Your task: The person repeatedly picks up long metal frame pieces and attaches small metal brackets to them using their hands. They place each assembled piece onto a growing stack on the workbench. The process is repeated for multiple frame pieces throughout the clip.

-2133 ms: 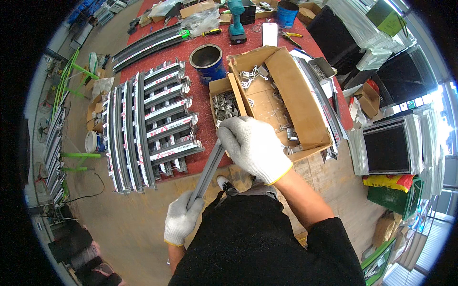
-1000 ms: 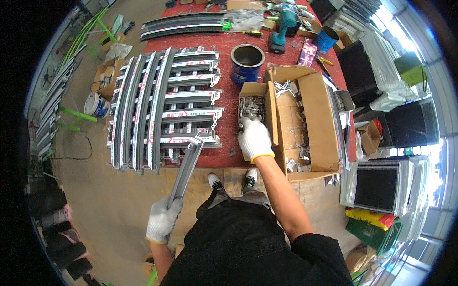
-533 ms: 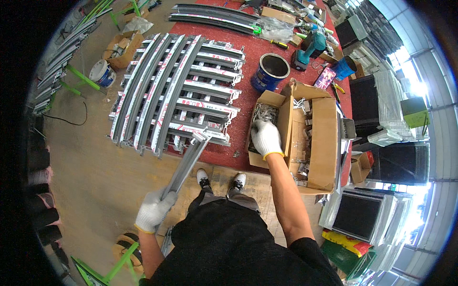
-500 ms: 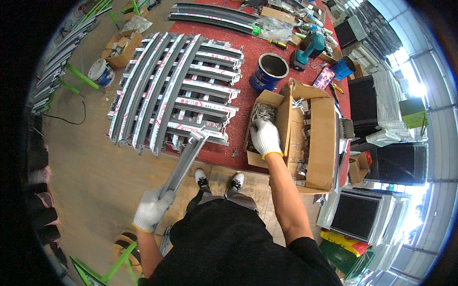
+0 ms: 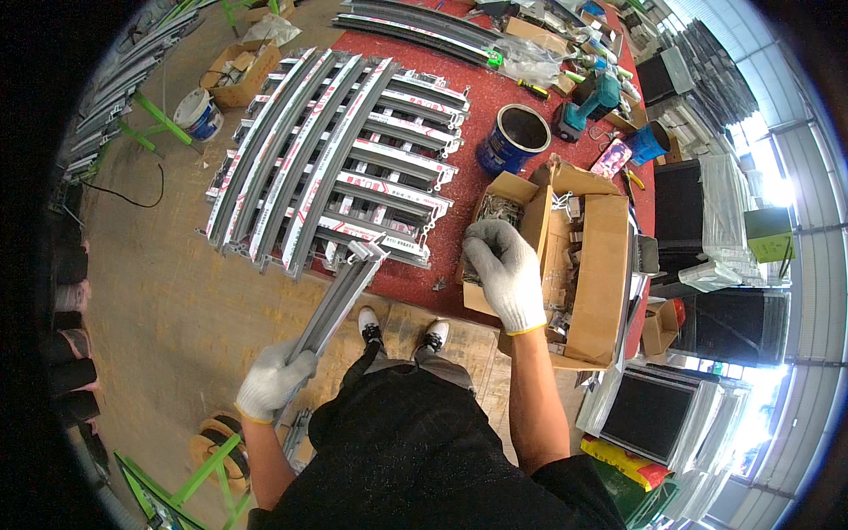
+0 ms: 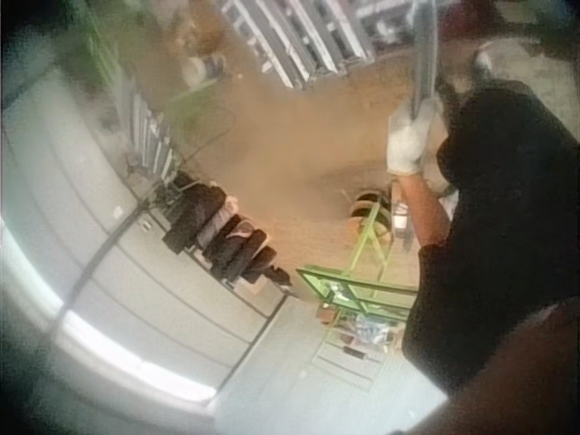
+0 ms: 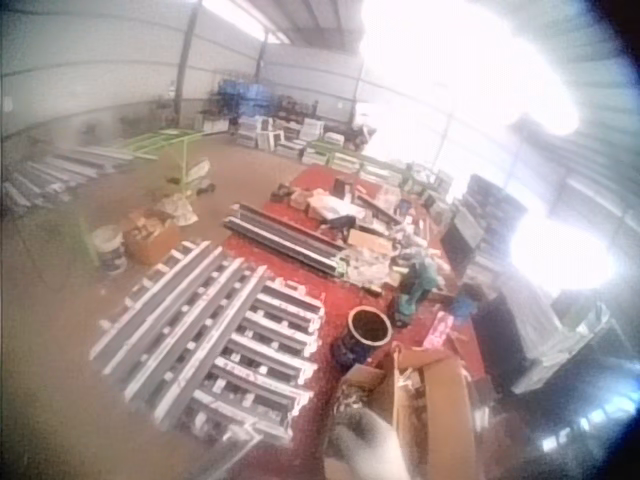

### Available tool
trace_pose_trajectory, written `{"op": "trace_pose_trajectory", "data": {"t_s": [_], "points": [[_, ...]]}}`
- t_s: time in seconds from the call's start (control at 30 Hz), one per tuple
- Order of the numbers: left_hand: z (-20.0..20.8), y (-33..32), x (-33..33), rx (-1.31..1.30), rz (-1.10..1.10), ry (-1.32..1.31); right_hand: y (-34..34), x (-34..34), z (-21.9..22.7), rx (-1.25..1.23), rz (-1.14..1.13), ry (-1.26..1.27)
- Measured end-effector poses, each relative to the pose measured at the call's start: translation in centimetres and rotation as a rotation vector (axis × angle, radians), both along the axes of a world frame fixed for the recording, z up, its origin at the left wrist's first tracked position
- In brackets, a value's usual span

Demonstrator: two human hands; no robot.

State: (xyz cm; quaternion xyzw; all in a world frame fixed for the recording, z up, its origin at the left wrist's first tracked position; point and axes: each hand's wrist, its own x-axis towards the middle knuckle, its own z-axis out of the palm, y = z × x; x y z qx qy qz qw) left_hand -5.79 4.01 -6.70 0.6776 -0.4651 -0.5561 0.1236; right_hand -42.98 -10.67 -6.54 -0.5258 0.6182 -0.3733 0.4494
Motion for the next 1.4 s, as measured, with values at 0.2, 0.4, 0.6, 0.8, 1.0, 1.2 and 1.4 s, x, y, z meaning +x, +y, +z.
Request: {"op": "trace_pose_trajectory", "data": {"t_s": [0.2,0.4,0.6,0.8,1.0,1.2,1.4], "points": [[0.6,-0.1,-0.1,0.055,0.043,0.131,0.9,1.2,2.9,0.007,0.130,-0.144],[1.0,0.1,-0.2,0.063,0.051,0.185,0.8,2.0,5.8,-0.104,0.176,-0.087],[0.4,0.4,0.1,0.068,-0.003,0.169,0.1,2.2,7.8,-0.131,0.203,-0.025],[0.6,0.5,-0.2,0.071,-0.003,0.201,-0.9,3.3,7.1,-0.466,0.416,0.145],[1.3,0.6,-0.6,0.125,0.003,0.125,-1.3,4.0,6.0,-0.500,0.480,0.171],[1.5,0.2,-0.8,0.132,-0.004,0.148,-1.3,4.4,5.1,-0.504,0.451,0.119],[2.1,0.3,-1.1,0.105,0.002,0.141,-0.8,4.8,4.5,-0.403,0.413,0.088]]}}
